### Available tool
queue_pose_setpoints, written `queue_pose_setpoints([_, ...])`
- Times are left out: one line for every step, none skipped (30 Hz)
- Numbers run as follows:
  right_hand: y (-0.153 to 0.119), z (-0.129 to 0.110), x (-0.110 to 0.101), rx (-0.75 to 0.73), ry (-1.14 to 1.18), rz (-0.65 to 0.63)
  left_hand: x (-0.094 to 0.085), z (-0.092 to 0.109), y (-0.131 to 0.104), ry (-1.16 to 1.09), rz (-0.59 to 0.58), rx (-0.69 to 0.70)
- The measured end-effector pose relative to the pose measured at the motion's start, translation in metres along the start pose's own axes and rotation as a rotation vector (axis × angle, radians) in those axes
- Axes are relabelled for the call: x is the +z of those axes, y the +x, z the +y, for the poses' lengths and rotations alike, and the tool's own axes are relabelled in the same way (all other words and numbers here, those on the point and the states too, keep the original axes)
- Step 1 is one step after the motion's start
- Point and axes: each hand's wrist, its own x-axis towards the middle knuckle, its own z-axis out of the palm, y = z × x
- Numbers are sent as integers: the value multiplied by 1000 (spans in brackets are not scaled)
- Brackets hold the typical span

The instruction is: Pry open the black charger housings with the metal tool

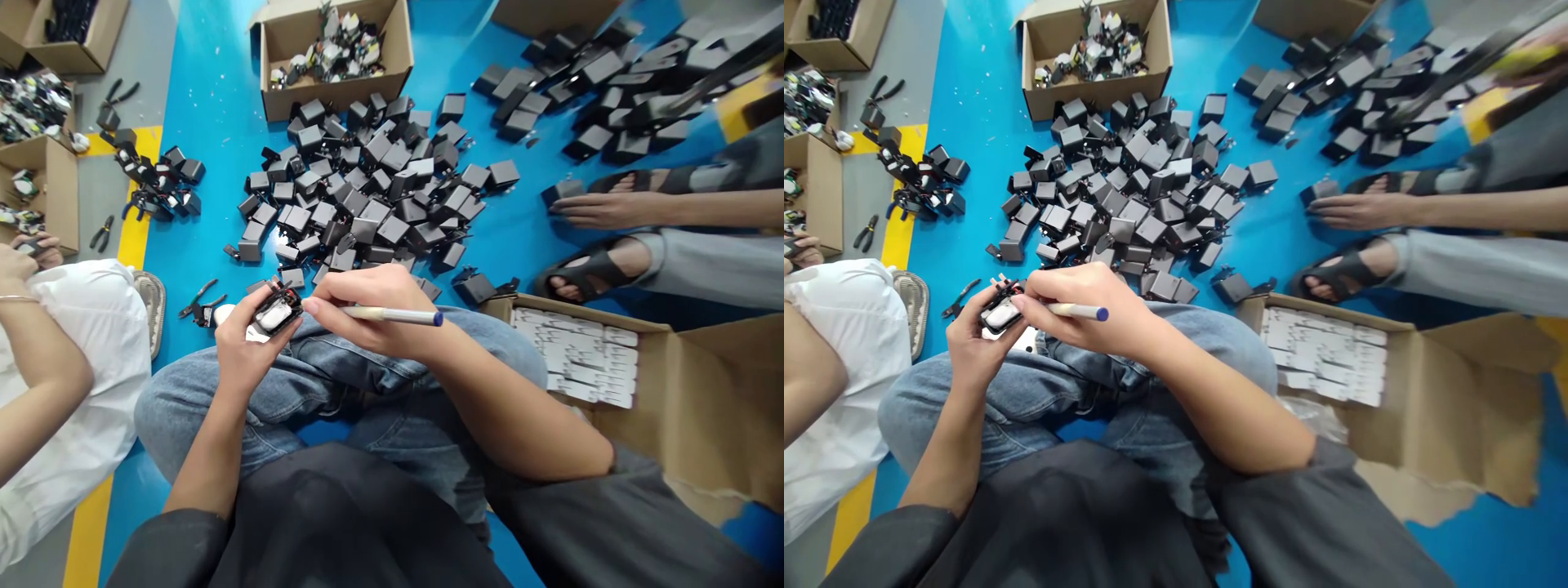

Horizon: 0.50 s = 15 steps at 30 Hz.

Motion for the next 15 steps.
queue_pose_setpoints([0, 0, 0, -6, -20, 9, 0, 0, 0, 9, 5, -2])
queue_pose_setpoints([0, 0, 0, -8, -32, 15, -1, -1, 0, 10, 9, -3])
queue_pose_setpoints([-1, 0, 0, -5, -40, 18, -1, -1, 0, 3, 14, 0])
queue_pose_setpoints([-1, -1, 1, 3, -49, 14, -1, -1, 0, -5, 19, 6])
queue_pose_setpoints([-1, -2, 1, 11, -60, 3, -2, 0, 0, -12, 24, 14])
queue_pose_setpoints([-2, -3, 2, 17, -73, -11, -2, 1, 0, -13, 27, 20])
queue_pose_setpoints([-2, -4, 3, 19, -87, -24, -2, 2, 0, -10, 31, 24])
queue_pose_setpoints([-2, -5, 3, 16, -98, -38, -2, 4, 0, 1, 36, 27])
queue_pose_setpoints([-2, -6, 3, 10, -105, -54, -2, 5, 1, 16, 42, 27])
queue_pose_setpoints([-3, -5, 4, 0, -108, -66, -1, 5, 1, 35, 45, 28])
queue_pose_setpoints([-3, -3, 5, -8, -110, -67, -1, 4, 1, 53, 48, 28])
queue_pose_setpoints([-3, 1, 6, -14, -114, -57, -1, 3, 1, 72, 48, 28])
queue_pose_setpoints([-3, 5, 9, -16, -121, -40, -2, 0, 1, 95, 49, 30])
queue_pose_setpoints([-4, 10, 12, -16, -130, -21, -3, -3, 0, 122, 47, 32])
queue_pose_setpoints([-4, 14, 17, -18, -143, -1, -5, -4, -2, 153, 42, 35])
